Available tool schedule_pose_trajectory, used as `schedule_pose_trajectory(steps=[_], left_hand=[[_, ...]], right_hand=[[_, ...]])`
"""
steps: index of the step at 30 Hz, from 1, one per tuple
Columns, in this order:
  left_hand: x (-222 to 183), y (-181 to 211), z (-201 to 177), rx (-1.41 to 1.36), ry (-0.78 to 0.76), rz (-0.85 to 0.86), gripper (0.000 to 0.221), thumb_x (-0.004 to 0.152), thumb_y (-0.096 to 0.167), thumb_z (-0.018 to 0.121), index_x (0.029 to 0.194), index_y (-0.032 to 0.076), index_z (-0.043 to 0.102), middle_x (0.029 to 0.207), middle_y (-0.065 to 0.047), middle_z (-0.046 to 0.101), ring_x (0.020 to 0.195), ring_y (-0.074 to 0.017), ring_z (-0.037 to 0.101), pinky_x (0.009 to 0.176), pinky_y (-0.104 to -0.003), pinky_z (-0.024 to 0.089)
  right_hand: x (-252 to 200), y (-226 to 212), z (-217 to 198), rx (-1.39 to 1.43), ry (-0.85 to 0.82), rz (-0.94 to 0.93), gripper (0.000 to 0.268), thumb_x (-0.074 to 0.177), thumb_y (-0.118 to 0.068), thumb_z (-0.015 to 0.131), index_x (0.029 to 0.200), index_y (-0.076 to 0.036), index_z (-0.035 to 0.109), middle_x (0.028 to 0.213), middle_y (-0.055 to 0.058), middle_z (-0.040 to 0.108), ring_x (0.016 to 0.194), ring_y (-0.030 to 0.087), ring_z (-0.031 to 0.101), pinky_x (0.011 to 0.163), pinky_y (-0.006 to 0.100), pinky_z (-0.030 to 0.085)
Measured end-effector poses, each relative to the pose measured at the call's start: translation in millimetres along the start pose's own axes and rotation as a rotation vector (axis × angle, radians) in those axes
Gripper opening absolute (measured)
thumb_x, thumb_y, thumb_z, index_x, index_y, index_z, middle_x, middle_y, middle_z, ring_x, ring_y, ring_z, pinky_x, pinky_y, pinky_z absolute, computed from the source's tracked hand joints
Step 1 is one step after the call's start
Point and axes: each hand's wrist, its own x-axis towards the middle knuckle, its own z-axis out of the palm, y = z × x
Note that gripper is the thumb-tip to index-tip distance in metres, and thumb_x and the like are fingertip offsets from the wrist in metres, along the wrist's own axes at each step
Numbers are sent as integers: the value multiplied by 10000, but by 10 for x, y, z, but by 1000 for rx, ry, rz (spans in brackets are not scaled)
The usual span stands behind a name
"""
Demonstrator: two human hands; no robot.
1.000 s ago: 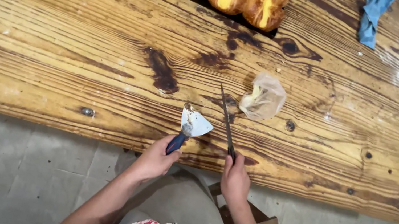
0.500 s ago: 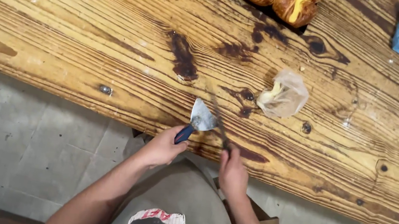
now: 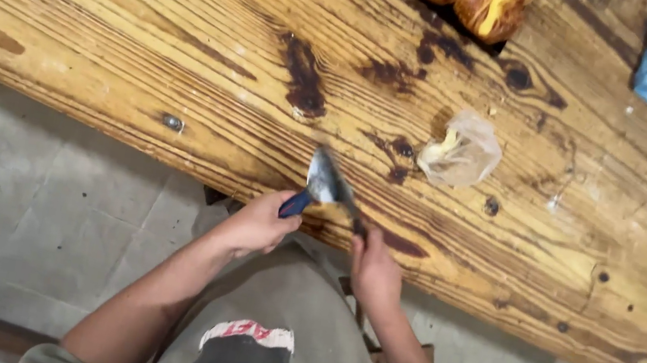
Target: Separating individual croissants from a large tray using a metal scraper and hands
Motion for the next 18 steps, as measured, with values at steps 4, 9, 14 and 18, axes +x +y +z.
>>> schedule_pose_trajectory(steps=[4,9,14,18], left_hand=[[-142,90,14,12,81,-29,320,899,45,603,1210,-2,663,448,-161,506,263,-213,506,231,-271,369],[141,-367,11,23,94,-24,379,880,55,627,1253,-1,662,504,-141,512,304,-191,525,242,-263,398],[308,-531,-102,382,111,34,407,866,192,689,1254,70,700,837,-189,680,746,-307,698,567,-367,517],[40,-68,-61,648,224,62,427,977,428,618,1185,55,635,999,-259,716,979,-456,724,775,-541,584]], right_hand=[[-42,-226,-359,117,-85,57,394,1066,-436,369,1315,-165,510,985,221,730,872,481,729,773,584,576],[156,-310,-334,132,-67,55,415,1078,-484,321,1264,-167,513,995,219,719,882,480,723,775,591,574],[53,-532,-474,89,-91,23,379,1067,-502,374,1212,-194,538,970,182,731,875,446,742,763,562,584],[204,-379,-752,268,-72,259,399,1084,-477,359,1252,-159,531,987,272,720,984,512,698,829,620,549]])
